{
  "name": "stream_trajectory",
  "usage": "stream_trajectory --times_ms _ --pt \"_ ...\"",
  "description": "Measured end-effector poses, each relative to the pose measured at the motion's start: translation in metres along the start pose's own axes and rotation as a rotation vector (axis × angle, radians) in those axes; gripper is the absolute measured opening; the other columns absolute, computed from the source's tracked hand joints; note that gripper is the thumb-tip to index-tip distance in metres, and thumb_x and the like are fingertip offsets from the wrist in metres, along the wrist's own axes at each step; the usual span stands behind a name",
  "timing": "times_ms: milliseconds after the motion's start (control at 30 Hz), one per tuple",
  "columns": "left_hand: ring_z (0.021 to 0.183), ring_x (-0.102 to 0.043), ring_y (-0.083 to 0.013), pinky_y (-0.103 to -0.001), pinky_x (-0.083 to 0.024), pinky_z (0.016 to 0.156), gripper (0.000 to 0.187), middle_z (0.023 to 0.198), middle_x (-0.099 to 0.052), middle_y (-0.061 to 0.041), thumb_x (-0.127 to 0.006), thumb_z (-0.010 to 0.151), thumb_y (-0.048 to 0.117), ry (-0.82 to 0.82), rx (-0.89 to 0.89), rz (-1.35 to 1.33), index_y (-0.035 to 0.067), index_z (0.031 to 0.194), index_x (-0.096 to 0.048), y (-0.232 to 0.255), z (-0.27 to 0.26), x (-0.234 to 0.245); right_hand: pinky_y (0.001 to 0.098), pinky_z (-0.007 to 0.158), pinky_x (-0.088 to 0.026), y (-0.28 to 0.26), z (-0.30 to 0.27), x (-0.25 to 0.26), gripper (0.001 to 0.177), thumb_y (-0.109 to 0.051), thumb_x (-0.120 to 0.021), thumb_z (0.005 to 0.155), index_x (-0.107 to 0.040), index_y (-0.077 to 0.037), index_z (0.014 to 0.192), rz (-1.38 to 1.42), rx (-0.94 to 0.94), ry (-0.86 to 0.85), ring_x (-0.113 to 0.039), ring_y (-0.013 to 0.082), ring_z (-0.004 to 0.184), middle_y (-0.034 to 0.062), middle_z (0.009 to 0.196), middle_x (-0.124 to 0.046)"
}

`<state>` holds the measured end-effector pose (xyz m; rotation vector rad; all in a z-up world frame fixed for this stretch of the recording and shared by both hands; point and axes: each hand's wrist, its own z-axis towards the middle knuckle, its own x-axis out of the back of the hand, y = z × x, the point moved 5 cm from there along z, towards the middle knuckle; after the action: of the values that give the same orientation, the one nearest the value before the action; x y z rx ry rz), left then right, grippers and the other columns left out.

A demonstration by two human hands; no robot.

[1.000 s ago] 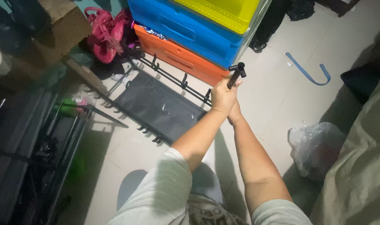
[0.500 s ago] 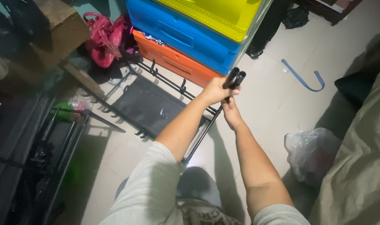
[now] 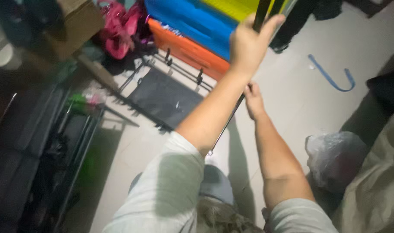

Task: The person assembles a black metal shoe rack by connecting multiple metal poles and frames. They insert poles into the frame, secure the structure, and adjust the components to form a multi-tiered rack.

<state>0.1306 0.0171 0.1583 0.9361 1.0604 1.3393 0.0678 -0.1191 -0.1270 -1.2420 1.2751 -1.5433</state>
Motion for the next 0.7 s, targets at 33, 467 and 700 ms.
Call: stream_trajectory --times_ms 33,467,700 --pt "0.075 -0.075 -0.0193 -0.033 -0.058 0.070 0.024 0.083 -0.078 -0.011 -0.079 0.092 0.027 -0.010 -0.045 0.057 0.005 0.098 -0.075 0.005 0.019 0.005 0.0369 0.114 -0.041 -0.005 0.012 0.002 0.042 -0.022 -0.056 0.106 -0.053 -0.004 0.144 -0.041 -0.003 0.018 -0.054 0.0231 0.131 0.0144 0.140 -0.060" --pt "0.083 -0.070 -0.0151 -0.030 -0.058 0.069 0.034 0.094 -0.067 -0.006 -0.069 0.091 0.010 -0.137 0.098 -0.487 0.004 0.123 -0.060 -0.041 -0.006 0.125 0.0320 0.114 -0.042 -0.247 -0.034 -0.105 0.053 -0.021 -0.051 0.111 -0.033 -0.007 0.158 0.494 0.203 -0.348 -0.052 0.0159 0.131 0.0080 0.146 -0.051" --pt "0.077 -0.055 -0.0098 -0.029 -0.051 0.065 0.029 0.087 -0.057 0.001 -0.077 0.090 0.020 -0.016 0.081 -0.398 0.006 0.106 -0.057 -0.009 -0.058 0.253 0.0313 0.094 -0.042 -0.307 -0.127 -0.210 0.056 -0.026 -0.045 0.114 -0.029 -0.010 0.166 0.354 0.088 -0.489 -0.049 0.0168 0.112 0.0102 0.137 -0.047"
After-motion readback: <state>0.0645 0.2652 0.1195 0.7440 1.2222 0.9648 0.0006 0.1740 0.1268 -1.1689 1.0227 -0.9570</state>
